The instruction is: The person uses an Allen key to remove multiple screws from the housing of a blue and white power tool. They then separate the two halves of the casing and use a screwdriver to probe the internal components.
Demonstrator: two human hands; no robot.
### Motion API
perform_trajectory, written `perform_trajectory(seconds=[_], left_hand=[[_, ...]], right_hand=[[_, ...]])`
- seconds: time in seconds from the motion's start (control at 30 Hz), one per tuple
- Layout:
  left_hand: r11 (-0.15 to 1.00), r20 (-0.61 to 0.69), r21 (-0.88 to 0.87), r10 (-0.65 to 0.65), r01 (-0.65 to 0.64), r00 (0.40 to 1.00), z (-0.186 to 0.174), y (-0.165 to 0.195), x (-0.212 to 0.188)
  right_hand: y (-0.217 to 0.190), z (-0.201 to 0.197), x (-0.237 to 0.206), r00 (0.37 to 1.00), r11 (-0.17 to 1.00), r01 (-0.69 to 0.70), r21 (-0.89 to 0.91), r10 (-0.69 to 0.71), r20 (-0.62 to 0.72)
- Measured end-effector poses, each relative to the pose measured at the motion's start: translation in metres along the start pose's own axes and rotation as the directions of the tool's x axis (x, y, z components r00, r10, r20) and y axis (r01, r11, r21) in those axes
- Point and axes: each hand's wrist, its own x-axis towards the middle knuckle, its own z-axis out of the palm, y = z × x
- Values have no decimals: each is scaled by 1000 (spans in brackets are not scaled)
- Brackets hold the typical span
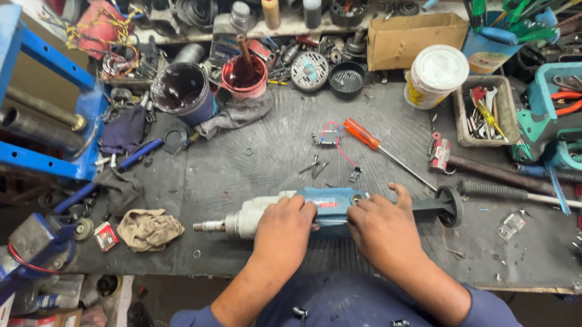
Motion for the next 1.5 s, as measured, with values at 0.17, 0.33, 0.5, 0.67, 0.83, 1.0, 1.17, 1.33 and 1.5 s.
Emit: perform_trajectory(seconds=[0.17,0.33,0.5,0.67,0.83,1.0,1.17,1.33,1.5], left_hand=[[995,-55,-100,-27,22,998,-1,-8,-6],[994,-66,-32,100,-102,993,5,0,1],[956,-185,-81,264,-283,947,19,17,10],[910,-268,9,402,-415,875,35,19,23],[955,-214,-158,216,-252,953,55,1,43],[967,-25,-225,-128,120,991,64,-39,73],[918,-66,-345,-233,197,970,51,-64,90],[803,4,-562,-237,199,971,17,-58,77],[646,309,-696,-124,313,943,-12,-37,31]], right_hand=[[24,5,-10,996,992,-88,89,89,-6],[51,9,-29,970,950,-221,222,237,-48],[66,13,-48,943,906,-267,328,317,-107],[71,16,-59,914,873,-324,366,388,-116],[67,14,-63,886,784,-384,488,462,-43],[59,9,-63,846,697,-490,523,524,95],[51,7,-58,881,728,-453,515,456,131],[44,4,-53,919,757,-391,524,354,175],[32,10,-47,990,725,-133,675,127,58]])
